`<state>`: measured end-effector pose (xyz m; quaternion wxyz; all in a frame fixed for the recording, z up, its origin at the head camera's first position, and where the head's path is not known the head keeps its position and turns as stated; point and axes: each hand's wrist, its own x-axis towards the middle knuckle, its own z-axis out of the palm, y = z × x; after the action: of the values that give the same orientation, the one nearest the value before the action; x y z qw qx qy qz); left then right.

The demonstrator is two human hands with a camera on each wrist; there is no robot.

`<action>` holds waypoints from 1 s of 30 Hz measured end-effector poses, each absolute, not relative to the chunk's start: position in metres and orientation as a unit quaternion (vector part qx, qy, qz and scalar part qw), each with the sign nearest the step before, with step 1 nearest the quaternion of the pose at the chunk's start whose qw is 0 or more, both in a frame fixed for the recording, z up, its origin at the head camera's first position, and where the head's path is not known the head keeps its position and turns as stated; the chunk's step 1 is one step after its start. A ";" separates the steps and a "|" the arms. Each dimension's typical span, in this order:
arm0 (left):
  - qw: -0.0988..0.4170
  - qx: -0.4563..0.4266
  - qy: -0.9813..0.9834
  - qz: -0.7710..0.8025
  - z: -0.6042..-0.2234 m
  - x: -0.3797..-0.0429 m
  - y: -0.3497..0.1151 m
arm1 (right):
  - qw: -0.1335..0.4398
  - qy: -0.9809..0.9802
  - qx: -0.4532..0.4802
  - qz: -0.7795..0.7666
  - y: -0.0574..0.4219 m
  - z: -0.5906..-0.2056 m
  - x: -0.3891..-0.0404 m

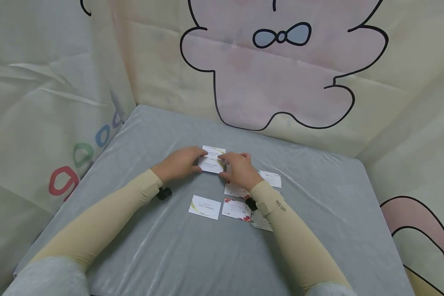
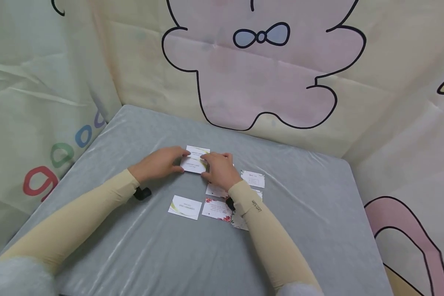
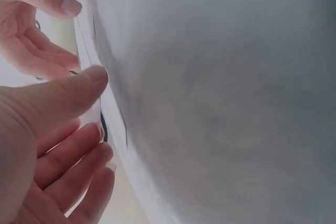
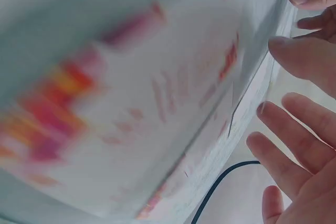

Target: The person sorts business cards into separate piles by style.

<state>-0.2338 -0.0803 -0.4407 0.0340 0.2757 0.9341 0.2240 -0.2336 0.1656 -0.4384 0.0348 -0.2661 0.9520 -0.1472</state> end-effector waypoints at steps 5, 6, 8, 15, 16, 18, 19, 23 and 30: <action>0.034 0.245 0.948 0.200 -0.436 -0.260 -0.075 | 0.047 0.955 -0.242 -0.163 0.161 -0.439 -0.264; 0.038 0.239 0.949 0.201 -0.437 -0.265 -0.074 | 0.052 0.956 -0.236 -0.165 0.160 -0.439 -0.268; 0.047 0.230 0.950 0.205 -0.438 -0.272 -0.073 | 0.063 0.958 -0.223 -0.170 0.160 -0.440 -0.274; 0.065 0.227 0.948 0.212 -0.444 -0.289 -0.071 | 0.077 0.959 -0.205 -0.179 0.159 -0.442 -0.285; 0.065 0.228 0.948 0.212 -0.445 -0.289 -0.071 | 0.076 0.959 -0.205 -0.179 0.159 -0.442 -0.285; 0.065 0.228 0.948 0.214 -0.444 -0.289 -0.070 | 0.075 0.960 -0.205 -0.175 0.160 -0.442 -0.285; 0.066 0.228 0.947 0.215 -0.444 -0.290 -0.069 | 0.075 0.960 -0.205 -0.174 0.160 -0.442 -0.285; 0.073 0.226 0.948 0.211 -0.443 -0.290 -0.067 | 0.085 0.960 -0.203 -0.170 0.161 -0.441 -0.286; 0.083 0.221 0.948 0.215 -0.445 -0.291 -0.067 | 0.096 0.961 -0.192 -0.173 0.159 -0.443 -0.286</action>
<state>-0.2910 -0.0672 -0.4451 0.0834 0.2205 0.9477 0.2153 -0.2864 0.1594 -0.4432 0.0965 -0.1925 0.9611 -0.1731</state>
